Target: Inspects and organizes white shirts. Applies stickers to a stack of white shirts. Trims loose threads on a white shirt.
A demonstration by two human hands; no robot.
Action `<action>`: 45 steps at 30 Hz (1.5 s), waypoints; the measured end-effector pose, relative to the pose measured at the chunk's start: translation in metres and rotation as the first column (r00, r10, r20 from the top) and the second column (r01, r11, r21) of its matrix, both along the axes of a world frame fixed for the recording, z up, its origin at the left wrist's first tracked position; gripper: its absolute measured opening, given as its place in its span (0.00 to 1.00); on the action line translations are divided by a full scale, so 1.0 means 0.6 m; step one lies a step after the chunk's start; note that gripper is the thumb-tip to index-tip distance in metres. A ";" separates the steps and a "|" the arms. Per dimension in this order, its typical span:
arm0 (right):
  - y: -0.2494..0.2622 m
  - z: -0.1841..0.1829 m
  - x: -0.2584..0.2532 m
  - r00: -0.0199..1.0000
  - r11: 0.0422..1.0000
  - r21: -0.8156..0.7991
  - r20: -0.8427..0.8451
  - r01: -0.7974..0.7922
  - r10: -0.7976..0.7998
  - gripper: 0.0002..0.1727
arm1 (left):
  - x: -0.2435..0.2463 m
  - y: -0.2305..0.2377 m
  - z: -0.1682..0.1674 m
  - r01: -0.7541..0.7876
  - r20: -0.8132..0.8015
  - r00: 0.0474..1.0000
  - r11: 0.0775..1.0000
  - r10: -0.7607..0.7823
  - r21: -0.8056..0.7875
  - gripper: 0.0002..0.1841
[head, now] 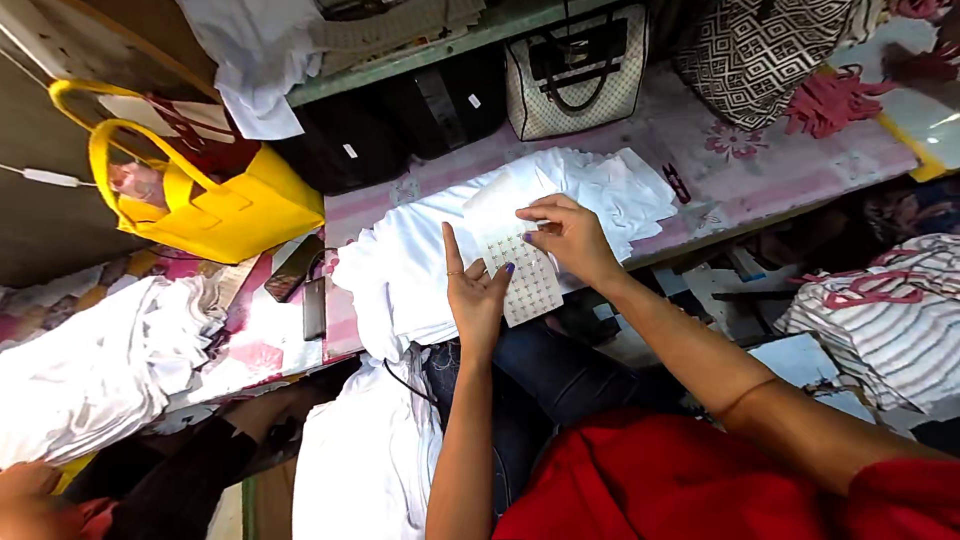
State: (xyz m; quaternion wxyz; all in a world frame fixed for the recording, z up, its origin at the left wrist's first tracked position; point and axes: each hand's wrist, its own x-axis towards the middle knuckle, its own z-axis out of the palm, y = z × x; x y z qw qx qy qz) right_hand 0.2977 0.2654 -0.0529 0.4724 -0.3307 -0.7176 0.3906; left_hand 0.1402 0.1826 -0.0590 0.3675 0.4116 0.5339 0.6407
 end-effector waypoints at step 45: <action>0.039 -0.101 0.238 0.944 0.839 -0.499 -0.109 0.219 -0.312 0.06 | 0.114 0.125 -0.070 0.352 -0.944 0.083 0.896 -0.319 -0.271 0.11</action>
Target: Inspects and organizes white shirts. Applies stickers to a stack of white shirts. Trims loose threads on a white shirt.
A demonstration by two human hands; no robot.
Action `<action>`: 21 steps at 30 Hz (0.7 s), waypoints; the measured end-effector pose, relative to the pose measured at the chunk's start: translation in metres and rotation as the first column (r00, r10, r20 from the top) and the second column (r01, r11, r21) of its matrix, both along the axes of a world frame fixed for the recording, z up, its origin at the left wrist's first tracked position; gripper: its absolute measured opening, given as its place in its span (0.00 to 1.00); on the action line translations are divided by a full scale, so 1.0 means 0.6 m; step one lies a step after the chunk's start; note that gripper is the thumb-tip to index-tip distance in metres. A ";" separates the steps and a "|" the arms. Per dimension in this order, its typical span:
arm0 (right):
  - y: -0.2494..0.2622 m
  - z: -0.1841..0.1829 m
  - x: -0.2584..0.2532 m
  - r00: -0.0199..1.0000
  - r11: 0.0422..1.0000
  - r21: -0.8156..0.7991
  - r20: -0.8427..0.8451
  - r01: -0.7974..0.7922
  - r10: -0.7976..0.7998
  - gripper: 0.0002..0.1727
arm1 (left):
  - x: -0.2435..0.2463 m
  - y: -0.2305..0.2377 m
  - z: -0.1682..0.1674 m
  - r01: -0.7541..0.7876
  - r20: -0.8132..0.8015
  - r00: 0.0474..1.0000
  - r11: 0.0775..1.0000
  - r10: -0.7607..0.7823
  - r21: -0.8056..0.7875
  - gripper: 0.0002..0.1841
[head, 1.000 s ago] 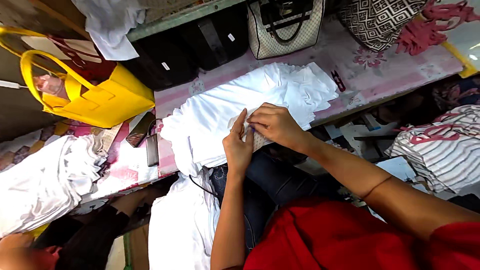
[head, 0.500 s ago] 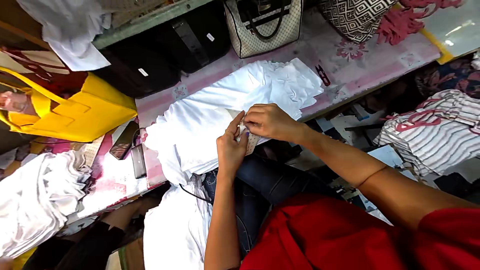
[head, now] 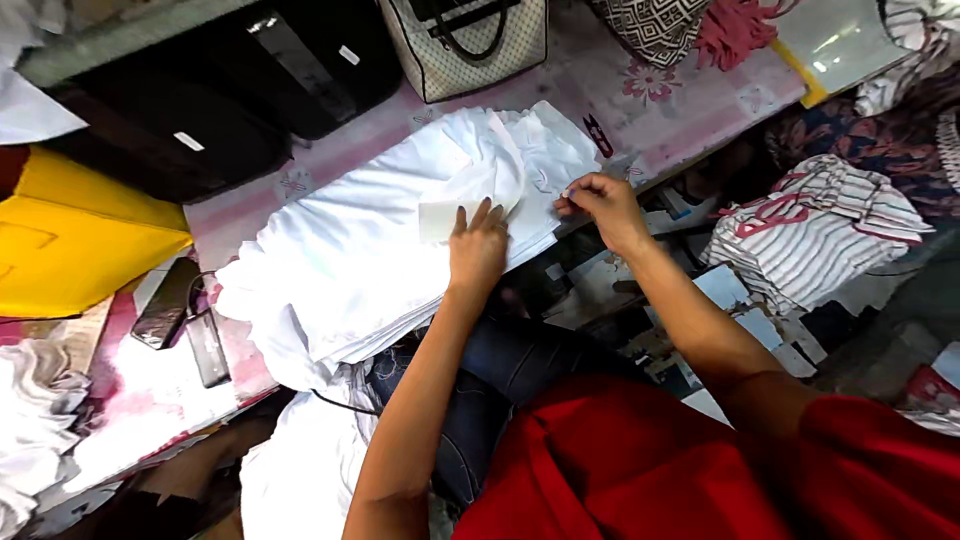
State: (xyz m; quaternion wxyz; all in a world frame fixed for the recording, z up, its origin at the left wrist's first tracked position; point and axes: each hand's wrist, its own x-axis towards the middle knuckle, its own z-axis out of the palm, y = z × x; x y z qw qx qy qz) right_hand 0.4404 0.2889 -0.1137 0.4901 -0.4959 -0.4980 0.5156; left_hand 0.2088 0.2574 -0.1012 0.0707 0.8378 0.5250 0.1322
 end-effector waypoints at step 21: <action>0.000 -0.152 -0.077 0.651 0.652 0.698 0.646 -0.295 -0.398 0.05 | 0.001 -0.012 -0.007 -0.113 0.243 0.961 0.990 0.131 -0.084 0.06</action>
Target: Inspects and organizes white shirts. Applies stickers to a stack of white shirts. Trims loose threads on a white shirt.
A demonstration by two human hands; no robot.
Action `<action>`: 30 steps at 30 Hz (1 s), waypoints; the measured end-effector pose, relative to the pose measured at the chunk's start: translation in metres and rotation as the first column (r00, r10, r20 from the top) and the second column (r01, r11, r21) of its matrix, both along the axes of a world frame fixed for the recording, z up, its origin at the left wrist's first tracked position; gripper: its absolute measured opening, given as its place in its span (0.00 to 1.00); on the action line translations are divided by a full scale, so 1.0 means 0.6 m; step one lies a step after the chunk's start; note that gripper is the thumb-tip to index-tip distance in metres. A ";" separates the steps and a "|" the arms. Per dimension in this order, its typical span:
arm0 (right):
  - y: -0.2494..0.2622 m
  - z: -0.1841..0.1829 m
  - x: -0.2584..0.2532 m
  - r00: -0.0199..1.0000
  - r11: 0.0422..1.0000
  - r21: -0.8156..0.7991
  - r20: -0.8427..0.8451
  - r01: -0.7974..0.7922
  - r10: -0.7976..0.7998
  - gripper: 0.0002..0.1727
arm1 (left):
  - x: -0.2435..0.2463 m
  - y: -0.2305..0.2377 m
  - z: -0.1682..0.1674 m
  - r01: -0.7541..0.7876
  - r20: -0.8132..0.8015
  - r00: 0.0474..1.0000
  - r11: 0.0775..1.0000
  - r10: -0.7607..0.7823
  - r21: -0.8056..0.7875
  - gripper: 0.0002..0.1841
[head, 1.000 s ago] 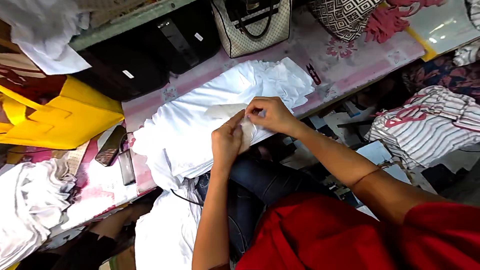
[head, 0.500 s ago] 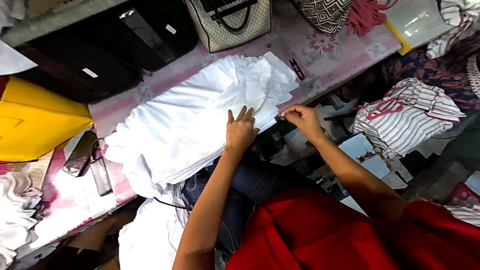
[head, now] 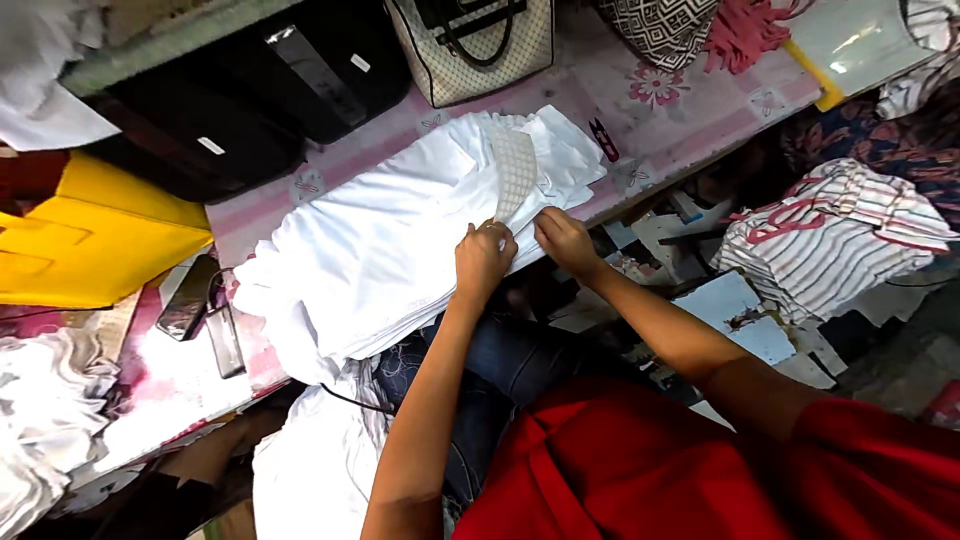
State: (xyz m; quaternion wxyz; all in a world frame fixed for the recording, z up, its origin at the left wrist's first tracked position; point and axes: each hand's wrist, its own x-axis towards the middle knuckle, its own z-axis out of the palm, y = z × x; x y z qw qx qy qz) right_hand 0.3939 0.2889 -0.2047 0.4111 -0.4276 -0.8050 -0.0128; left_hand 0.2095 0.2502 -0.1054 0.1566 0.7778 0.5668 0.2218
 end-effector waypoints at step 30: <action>-0.043 0.243 -0.152 0.915 0.913 -0.116 -0.153 -0.391 0.373 0.06 | -0.097 -0.063 0.080 -0.257 0.483 0.857 0.962 0.180 0.098 0.29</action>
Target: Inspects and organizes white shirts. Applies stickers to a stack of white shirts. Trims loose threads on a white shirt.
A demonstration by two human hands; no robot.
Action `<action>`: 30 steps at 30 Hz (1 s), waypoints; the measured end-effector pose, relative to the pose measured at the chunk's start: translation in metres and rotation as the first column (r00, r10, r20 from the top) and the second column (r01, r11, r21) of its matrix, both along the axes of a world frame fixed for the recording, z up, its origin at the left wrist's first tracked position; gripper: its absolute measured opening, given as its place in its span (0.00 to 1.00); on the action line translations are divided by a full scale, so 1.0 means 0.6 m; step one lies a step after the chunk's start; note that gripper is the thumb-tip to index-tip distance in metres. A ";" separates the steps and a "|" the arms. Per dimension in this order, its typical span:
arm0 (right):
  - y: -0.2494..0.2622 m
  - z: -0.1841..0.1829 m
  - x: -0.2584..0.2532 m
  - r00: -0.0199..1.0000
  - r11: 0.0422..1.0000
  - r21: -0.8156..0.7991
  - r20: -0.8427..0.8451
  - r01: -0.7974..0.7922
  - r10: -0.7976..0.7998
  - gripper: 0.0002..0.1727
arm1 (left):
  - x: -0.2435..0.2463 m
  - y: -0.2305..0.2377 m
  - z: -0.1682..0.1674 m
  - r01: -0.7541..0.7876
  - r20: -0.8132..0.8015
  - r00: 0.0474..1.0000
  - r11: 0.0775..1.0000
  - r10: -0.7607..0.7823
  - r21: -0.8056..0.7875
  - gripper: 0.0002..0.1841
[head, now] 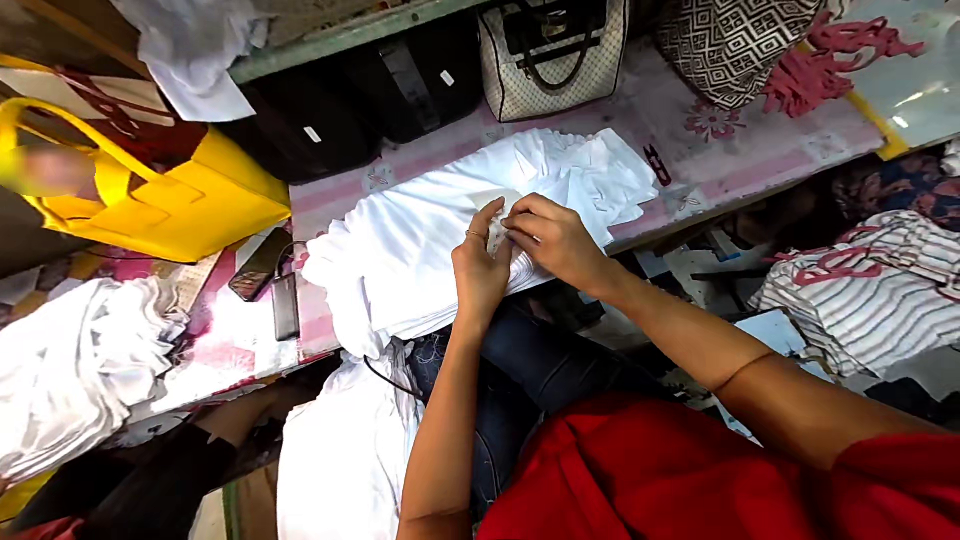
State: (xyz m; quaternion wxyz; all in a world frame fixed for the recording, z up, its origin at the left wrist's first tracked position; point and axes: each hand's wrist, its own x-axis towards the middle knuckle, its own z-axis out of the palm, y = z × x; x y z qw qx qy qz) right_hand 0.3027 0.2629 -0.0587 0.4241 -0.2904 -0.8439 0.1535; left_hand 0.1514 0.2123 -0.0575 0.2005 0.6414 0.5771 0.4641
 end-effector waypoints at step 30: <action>-0.019 -0.194 0.147 0.974 0.970 -0.110 0.087 0.218 -0.209 0.07 | 0.122 0.048 -0.072 0.174 -0.430 0.863 0.955 -0.265 -0.239 0.07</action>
